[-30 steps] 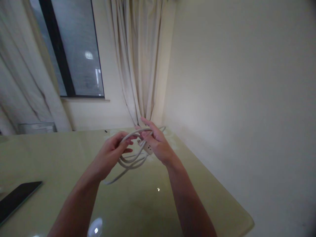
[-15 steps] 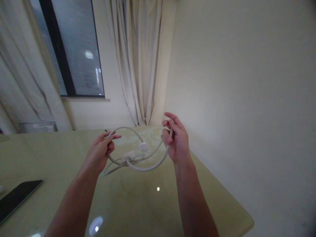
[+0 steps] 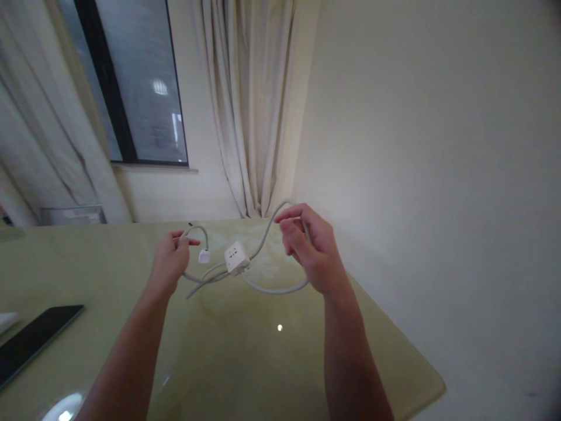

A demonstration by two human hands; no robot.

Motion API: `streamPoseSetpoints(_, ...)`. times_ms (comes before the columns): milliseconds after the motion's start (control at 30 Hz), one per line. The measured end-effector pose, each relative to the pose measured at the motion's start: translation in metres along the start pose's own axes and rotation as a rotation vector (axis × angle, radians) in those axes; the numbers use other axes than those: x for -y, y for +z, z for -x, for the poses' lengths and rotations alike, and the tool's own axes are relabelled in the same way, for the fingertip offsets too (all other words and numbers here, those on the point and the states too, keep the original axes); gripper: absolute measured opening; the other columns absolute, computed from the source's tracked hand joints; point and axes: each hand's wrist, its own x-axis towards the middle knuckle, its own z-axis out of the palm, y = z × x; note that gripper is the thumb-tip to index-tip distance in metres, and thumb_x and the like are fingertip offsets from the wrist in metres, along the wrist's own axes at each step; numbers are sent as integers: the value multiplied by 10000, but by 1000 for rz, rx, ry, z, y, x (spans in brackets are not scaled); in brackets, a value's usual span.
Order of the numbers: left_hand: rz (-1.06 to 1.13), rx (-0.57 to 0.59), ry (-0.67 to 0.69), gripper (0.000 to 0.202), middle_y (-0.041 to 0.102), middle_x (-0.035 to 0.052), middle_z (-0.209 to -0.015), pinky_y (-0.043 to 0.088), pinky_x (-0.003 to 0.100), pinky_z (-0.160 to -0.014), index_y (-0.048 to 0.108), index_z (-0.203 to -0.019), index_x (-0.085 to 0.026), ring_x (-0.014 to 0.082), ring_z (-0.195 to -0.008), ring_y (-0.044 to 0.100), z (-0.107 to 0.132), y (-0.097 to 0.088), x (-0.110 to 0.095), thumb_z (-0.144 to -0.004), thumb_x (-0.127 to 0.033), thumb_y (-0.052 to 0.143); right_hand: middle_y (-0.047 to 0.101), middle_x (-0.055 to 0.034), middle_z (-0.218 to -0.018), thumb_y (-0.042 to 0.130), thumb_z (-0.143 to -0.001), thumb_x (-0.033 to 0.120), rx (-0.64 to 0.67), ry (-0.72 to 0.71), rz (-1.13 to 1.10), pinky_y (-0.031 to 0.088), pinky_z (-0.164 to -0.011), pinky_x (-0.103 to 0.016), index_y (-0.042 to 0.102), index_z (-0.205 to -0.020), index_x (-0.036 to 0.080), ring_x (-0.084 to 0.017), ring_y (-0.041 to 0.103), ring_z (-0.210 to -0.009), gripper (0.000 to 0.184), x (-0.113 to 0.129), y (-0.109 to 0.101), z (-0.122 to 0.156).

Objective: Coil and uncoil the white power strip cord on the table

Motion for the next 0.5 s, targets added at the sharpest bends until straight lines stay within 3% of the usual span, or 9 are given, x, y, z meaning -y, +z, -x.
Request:
streamPoseSetpoints(100, -114, 15, -2, 191, 748, 75, -782, 263, 294, -501, 688, -893, -181, 171, -507, 385, -1, -3, 2, -845, -292, 539, 537, 80, -589, 606, -1080, 359, -78, -119, 290, 389, -503, -196, 721, -1066, 216, -79, 532, -521, 184, 1, 6, 4)
streamPoseSetpoints(233, -100, -7, 42, 260, 771, 78, -849, 278, 287, -502, 734, -940, -172, 166, -517, 408, -4, -5, 2, -857, -296, 522, 569, 78, -570, 545, -1110, 361, -254, -187, 317, 376, -485, -209, 731, -1137, 219, -83, 513, -478, 236, 0, 0, 6)
streamPoseSetpoints(400, 11, -40, 147, 301, 781, 69, -880, 332, 282, -550, 748, -1024, -167, 171, -587, 468, -4, -2, -5, -894, -339, 538, 569, 77, -561, 543, -1105, 397, -334, -167, 370, 387, -478, -220, 715, -1265, 197, -100, 517, -476, 308, -13, -17, 17)
streamPoseSetpoints(500, 72, -58, 222, 339, 791, 57, -909, 318, 278, -539, 734, -1136, -168, 155, -563, 433, 0, 1, -13, -929, -353, 539, 571, 77, -555, 514, -1110, 415, -370, -135, 372, 408, -486, -229, 680, -1358, 165, -111, 515, -473, 390, -28, -27, 31)
